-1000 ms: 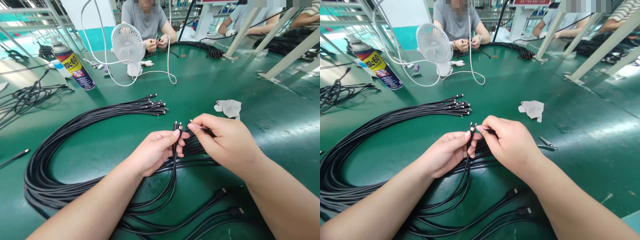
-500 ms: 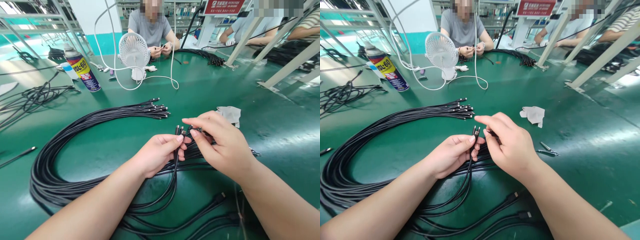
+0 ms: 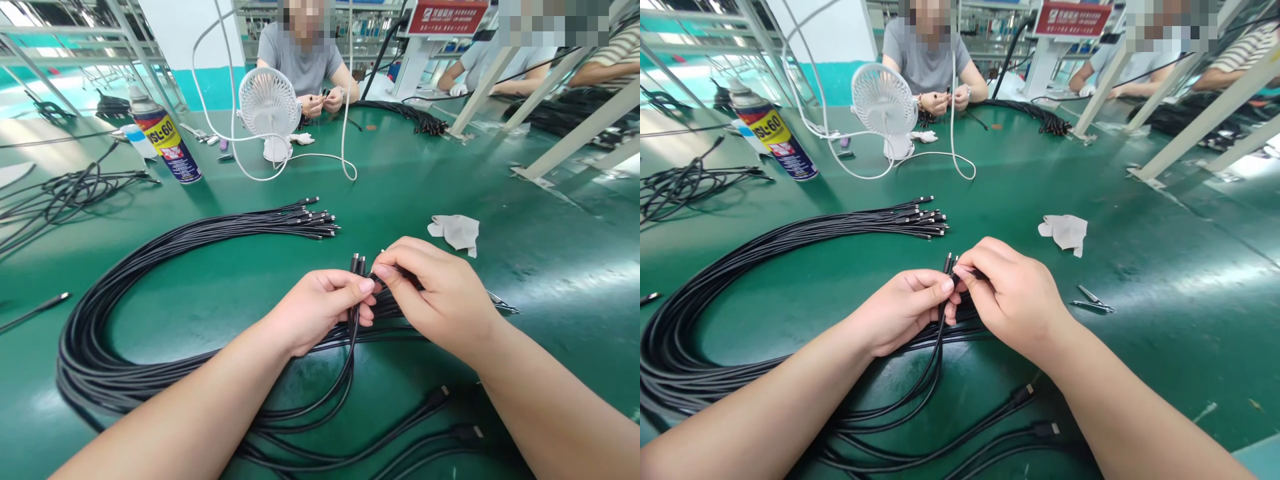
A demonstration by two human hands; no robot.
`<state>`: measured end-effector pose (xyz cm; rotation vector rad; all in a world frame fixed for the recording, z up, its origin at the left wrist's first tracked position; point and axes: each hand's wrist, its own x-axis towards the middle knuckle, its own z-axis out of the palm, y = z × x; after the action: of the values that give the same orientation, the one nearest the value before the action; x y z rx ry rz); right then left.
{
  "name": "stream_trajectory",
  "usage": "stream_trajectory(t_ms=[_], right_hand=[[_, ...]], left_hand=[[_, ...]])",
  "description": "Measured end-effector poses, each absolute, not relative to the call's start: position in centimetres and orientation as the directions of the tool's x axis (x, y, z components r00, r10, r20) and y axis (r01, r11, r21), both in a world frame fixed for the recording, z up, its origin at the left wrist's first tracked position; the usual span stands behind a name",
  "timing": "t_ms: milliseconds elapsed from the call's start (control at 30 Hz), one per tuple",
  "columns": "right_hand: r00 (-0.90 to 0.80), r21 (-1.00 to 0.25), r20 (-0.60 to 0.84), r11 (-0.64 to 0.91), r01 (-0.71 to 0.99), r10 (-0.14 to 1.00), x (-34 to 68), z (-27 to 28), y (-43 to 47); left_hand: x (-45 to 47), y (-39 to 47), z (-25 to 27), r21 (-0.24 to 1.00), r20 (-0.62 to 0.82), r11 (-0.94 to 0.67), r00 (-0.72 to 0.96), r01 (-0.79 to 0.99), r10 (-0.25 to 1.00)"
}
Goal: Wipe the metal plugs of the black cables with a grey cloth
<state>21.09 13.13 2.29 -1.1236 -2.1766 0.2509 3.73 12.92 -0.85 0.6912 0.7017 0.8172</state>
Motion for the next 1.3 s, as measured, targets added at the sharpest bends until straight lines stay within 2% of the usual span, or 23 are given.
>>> stream_trajectory(t_ms=[267,433,700,1000,1167,1300], right_hand=[[-0.332,-0.382,0.534,0.572,0.726,0.778,21.46,2.45,13.49],[-0.348,-0.431,0.504,0.58,0.691,0.79,21.48,2.59,13.17],[-0.406,-0.65,0.433,0.591,0.478,0.805,21.07,2.5,13.77],[-0.442,-0.661,0.391,0.581,0.476,0.807,21.52,2.95,13.98],[-0.46,-0.671,0.412,0.603,0.431,0.787,21.42,2.75,14.07],[-0.46,-0.64,0.46,0.642,0.422,0.76,21.53,2.79,14.01]], left_hand=[[3.61,12.89,-0.7,0.768,-0.288,0.511,0.505,-0.385,0.814],[3.54,12.9,-0.59,0.768,-0.278,0.51,0.516,-0.387,0.81],[3.37,12.85,-0.43,0.781,-0.209,0.483,0.564,-0.395,0.799],[3.6,12.54,-0.86,0.855,-0.226,0.434,0.547,-0.286,0.806],[3.32,12.56,-0.88,0.779,-0.162,0.503,0.655,-0.374,0.738],[3.35,12.36,-0.64,0.76,-0.164,0.547,0.71,-0.351,0.684]])
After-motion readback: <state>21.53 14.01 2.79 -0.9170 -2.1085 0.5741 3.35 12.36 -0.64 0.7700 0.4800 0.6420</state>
